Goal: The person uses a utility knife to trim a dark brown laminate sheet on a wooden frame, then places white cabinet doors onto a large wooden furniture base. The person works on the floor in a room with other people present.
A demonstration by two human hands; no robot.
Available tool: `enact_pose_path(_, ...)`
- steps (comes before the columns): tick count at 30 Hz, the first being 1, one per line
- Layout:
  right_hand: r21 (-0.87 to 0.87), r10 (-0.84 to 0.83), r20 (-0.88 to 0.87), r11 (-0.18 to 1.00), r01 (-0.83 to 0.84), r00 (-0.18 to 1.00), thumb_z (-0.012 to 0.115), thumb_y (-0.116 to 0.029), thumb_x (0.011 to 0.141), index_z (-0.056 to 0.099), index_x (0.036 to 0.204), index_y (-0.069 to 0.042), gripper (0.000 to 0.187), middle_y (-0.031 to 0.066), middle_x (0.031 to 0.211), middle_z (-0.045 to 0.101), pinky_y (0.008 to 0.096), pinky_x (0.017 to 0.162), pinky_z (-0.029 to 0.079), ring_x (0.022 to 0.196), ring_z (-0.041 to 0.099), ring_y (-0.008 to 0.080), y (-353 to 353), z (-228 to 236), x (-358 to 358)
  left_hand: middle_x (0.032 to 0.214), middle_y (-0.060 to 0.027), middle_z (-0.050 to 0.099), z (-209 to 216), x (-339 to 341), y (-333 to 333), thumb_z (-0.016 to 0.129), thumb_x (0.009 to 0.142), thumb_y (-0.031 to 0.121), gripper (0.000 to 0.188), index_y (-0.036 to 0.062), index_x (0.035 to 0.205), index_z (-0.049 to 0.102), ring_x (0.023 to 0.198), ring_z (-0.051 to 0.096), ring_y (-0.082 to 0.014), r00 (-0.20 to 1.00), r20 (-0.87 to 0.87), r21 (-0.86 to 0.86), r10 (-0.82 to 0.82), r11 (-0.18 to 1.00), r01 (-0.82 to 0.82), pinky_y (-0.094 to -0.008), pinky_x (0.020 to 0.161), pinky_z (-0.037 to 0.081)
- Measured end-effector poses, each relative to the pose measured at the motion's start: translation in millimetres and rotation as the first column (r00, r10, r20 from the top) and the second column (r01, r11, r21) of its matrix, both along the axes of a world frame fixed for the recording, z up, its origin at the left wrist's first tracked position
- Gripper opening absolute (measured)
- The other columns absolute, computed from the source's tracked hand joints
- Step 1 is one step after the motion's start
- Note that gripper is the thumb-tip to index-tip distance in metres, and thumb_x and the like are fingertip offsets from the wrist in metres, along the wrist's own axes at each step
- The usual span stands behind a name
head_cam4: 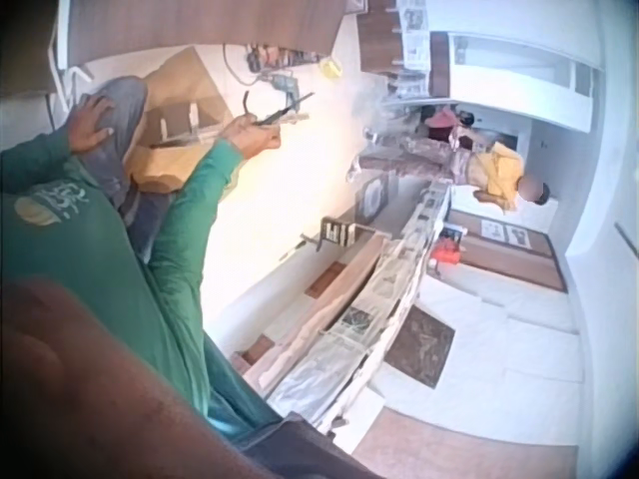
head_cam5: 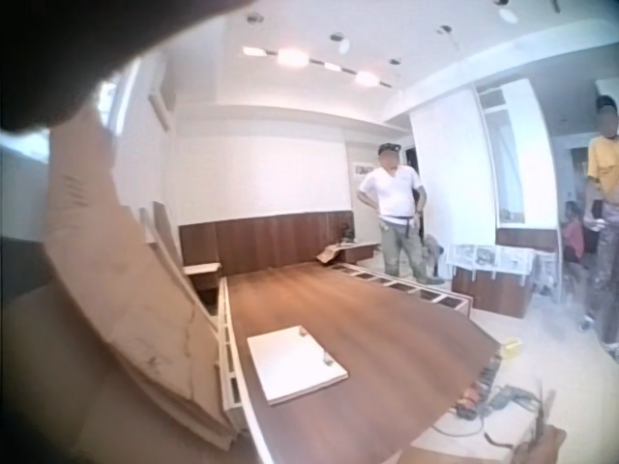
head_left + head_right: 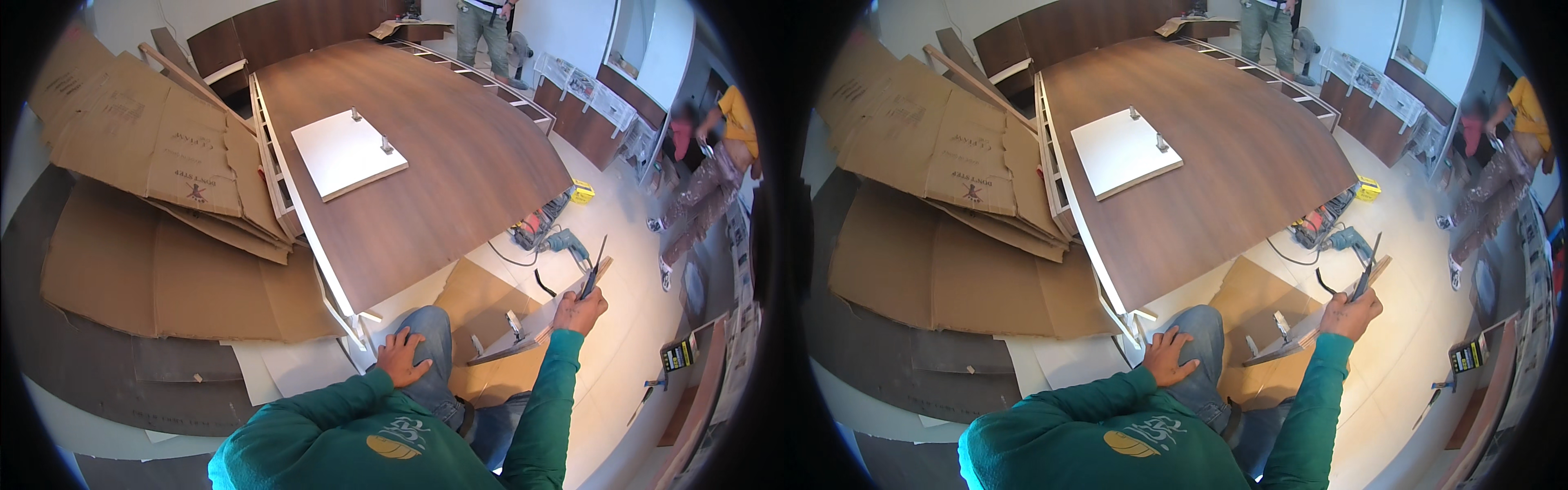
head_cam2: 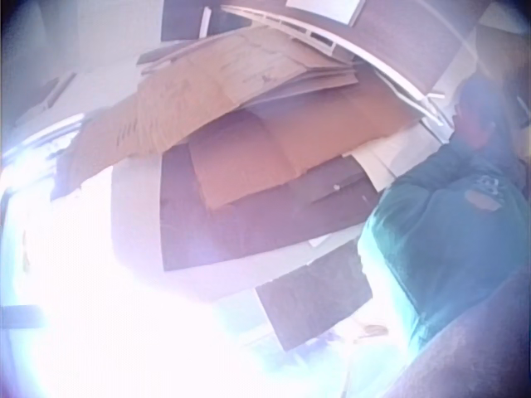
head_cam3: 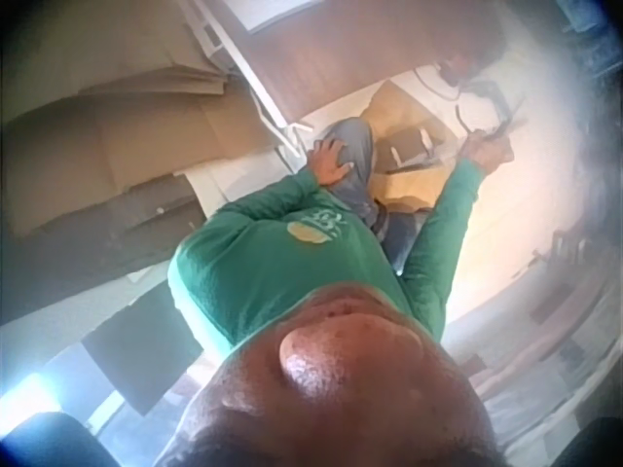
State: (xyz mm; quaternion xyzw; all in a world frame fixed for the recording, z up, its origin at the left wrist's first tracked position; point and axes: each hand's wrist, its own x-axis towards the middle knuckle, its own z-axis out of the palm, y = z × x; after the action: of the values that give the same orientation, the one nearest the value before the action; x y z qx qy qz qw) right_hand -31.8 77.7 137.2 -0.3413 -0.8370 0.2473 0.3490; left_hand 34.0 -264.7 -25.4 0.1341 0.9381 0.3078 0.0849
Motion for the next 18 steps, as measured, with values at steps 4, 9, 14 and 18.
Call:
enact_pose_path(4, -0.058, 0.007, 0.017, 0.998, -0.006, 1.0, 0.065, -0.006, 0.084, 0.051, 0.126, 0.003, 0.045, 0.0239, 0.126, 0.046, 0.0466, 0.097, 0.052, 0.107, 0.062, 0.0434, 10.2, -3.0, 7.3, 0.156, -0.0247, 0.038, 5.8, -2.2, 2.9, 0.069, 0.088, 0.052, 0.069, 0.0178, 0.144, 0.05, 0.133, 0.041, -0.0465, 1.0, 0.021, -0.021, -0.009, 1.0, 0.009, -0.0603, 0.107, 0.036)
enact_pose_path(9, -0.04, 0.009, -0.007, 0.999, -0.01, 1.0, 0.065, -0.006, 0.084, 0.05, 0.126, 0.005, 0.046, 0.0241, 0.126, 0.046, 0.0456, 0.098, 0.051, 0.107, 0.061, 0.0433, 9.6, -5.6, 5.7, 0.157, -0.0243, 0.037, 1.4, -3.3, 4.5, 0.069, 0.088, 0.051, 0.068, 0.0181, 0.144, 0.049, 0.136, 0.039, -0.0459, 1.0, 0.027, -0.046, -0.002, 0.999, 0.003, -0.0628, 0.105, 0.037)
enact_pose_path(14, -0.026, 0.062, -0.062, 0.998, -0.064, 0.996, 0.065, -0.006, 0.084, 0.05, 0.126, 0.007, 0.046, 0.0242, 0.125, 0.046, 0.0439, 0.1, 0.049, 0.11, 0.059, 0.0427, 12.0, -14.1, 2.0, 0.156, -0.024, 0.037, -0.9, -1.0, 2.6, 0.069, 0.087, 0.051, 0.068, 0.0184, 0.143, 0.05, 0.136, 0.039, -0.046, 1.0, 0.003, -0.028, -0.006, 1.0, 0.006, -0.0625, 0.106, 0.037)
enact_pose_path(18, -0.047, 0.05, -0.044, 0.998, -0.052, 0.998, 0.065, -0.005, 0.082, 0.052, 0.124, 0.007, 0.045, 0.0256, 0.122, 0.048, 0.0451, 0.098, 0.048, 0.107, 0.057, 0.0426, 15.1, -15.8, 2.5, 0.154, -0.0239, 0.04, 1.5, -1.2, 2.8, 0.071, 0.086, 0.051, 0.067, 0.0183, 0.141, 0.052, 0.135, 0.039, -0.0467, 1.0, -0.013, -0.042, 0.002, 0.999, -0.003, -0.0595, 0.108, 0.036)
